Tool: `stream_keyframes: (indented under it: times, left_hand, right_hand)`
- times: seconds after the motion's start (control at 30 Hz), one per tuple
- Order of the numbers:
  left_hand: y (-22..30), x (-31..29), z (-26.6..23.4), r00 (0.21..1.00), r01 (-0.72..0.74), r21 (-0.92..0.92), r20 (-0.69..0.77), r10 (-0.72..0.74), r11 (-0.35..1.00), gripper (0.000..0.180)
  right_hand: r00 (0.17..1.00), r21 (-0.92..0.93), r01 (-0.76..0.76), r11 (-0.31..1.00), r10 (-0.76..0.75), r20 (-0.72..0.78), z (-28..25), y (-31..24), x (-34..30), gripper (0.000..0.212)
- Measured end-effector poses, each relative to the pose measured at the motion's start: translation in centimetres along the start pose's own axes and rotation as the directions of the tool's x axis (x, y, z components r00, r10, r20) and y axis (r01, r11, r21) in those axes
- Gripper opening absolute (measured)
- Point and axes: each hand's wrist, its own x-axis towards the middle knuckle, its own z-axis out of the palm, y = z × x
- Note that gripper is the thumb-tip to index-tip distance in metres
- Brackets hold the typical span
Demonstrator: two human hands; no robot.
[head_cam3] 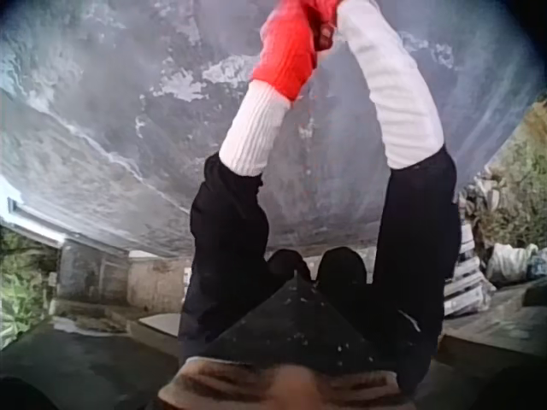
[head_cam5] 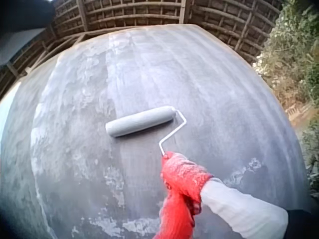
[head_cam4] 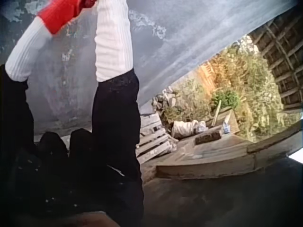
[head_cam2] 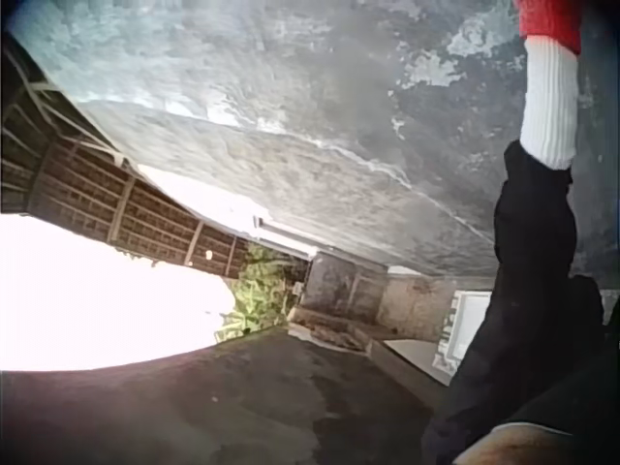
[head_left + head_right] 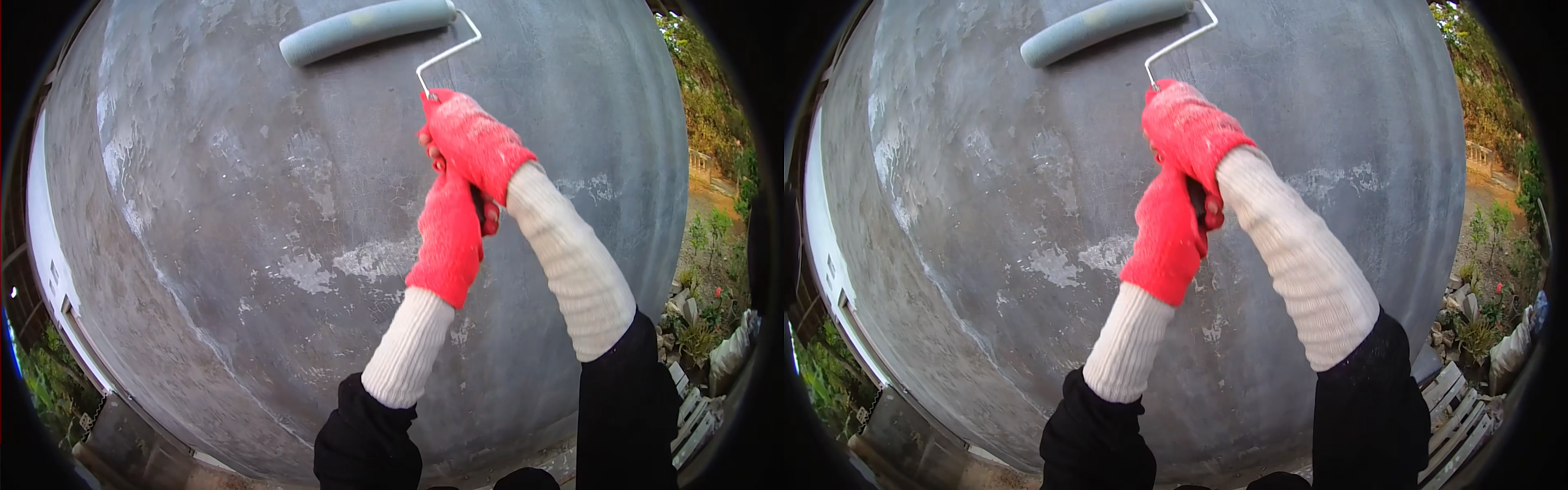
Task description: The person paints a large tank wall using a paint roller, then rolls the roller back and forth in a paint tray.
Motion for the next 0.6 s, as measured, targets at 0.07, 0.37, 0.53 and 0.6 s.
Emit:
stream_keyframes:
  times: [0.07, 0.37, 0.53, 0.6]
  left_hand:
    - [2.1, 1.5, 0.8, 0.999, 0.022, -0.129, -0.038, -0.027, 0.991, 0.032]
    - [-19.4, -13.1, -9.2, 0.972, 0.2, 0.112, -0.15, -0.182, 0.973, 0.027]
    - [-31.9, -27.5, -11.3, 0.798, 0.59, 0.027, -0.173, -0.577, 0.807, 0.044]
    - [-30.4, -26.3, -10.4, 0.842, 0.528, 0.026, -0.143, -0.52, 0.849, 0.046]
  right_hand:
    - [0.999, -0.188, -0.035, 0.981, 0.027, -0.045, 0.1, -1.2, 3.4, 0.04]
    - [0.986, -0.056, -0.164, 0.985, 0.162, -0.039, 4.2, 18.3, -15.1, 0.028]
    - [0.867, -0.171, -0.496, 0.851, 0.496, -0.048, 3.4, 30.2, -30.4, 0.031]
    - [0.899, -0.153, -0.438, 0.886, 0.436, -0.052, 3.0, 28.9, -29.2, 0.032]
